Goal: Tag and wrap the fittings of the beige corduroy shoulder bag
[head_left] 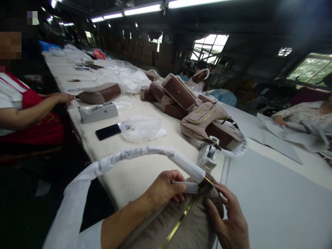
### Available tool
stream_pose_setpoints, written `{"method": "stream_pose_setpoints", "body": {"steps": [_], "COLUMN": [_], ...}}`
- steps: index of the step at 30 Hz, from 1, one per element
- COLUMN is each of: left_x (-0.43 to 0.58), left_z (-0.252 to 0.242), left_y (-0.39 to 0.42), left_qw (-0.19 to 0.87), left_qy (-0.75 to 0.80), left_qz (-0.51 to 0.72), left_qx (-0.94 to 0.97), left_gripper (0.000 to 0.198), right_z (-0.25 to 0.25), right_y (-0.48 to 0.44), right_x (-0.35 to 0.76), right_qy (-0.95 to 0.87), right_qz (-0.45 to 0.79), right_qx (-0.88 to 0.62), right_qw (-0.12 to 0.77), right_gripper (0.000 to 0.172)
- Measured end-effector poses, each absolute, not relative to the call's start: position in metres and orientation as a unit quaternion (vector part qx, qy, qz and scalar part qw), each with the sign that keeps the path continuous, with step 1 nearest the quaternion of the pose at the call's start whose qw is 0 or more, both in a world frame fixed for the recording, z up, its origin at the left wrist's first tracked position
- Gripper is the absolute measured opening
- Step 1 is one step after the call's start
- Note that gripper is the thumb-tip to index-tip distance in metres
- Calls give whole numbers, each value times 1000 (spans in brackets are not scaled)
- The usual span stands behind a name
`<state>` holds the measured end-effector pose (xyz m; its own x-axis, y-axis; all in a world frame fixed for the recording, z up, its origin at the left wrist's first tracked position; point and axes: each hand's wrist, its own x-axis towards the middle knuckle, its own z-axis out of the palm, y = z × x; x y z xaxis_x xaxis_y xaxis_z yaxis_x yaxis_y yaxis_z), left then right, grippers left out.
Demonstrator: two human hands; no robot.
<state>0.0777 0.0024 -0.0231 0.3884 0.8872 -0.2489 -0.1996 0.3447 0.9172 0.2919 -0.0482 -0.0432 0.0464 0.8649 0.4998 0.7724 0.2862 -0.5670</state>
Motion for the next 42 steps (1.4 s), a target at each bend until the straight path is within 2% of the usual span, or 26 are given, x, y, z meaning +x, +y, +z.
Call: {"method": "stream_pose_setpoints", "body": {"steps": [2, 7, 10, 12, 14, 15, 17, 22, 25, 28, 31, 37, 42], "left_x": [80, 90, 95, 98, 101, 102, 104, 103, 98, 94, 92, 96, 93], "left_z": [-16, -9, -11, -12, -11, -11, -9, -12, -15, -18, -21, -21, -17], "left_y": [-1, -7, -11, -14, -17, -18, -20, -23, -24, -26, -28, -27, -30], "left_qw": [708, 673, 664, 662, 663, 664, 656, 576, 552, 593, 619, 590, 607], "left_qy": [413, 444, 439, 425, 400, 392, 391, 413, 421, 420, 420, 446, 456], "left_qz": [355, 351, 391, 422, 454, 466, 481, 513, 507, 486, 470, 472, 458], "left_qx": [451, 476, 463, 449, 440, 435, 431, 484, 512, 485, 469, 481, 462], "left_gripper": [26, 20, 21, 19, 16, 13, 7, 7, 9, 11, 11, 10, 15], "right_z": [-40, -32, -14, 6, 24, 30, 37, 28, 19, 13, 11, 14, 11], "right_y": [-52, -53, -53, -48, -38, -33, -23, -14, -14, -13, -15, -14, -13], "right_x": [290, 284, 279, 273, 266, 262, 255, 254, 263, 269, 269, 264, 265], "right_qy": [-679, -683, -730, -793, -855, -874, -886, -880, -877, -864, -858, -839, -834], "right_qz": [54, 44, -85, -176, -210, -207, -197, -125, -35, 36, 59, 103, 95], "right_qx": [-587, -594, -511, -423, -352, -335, -337, -390, -396, -399, -403, -430, -422], "right_qw": [437, 422, 445, 401, 317, 285, 252, 241, 270, 304, 314, 316, 343], "right_gripper": [40, 42, 39, 34, 24, 18, 19, 20, 19, 18, 18, 17, 15]}}
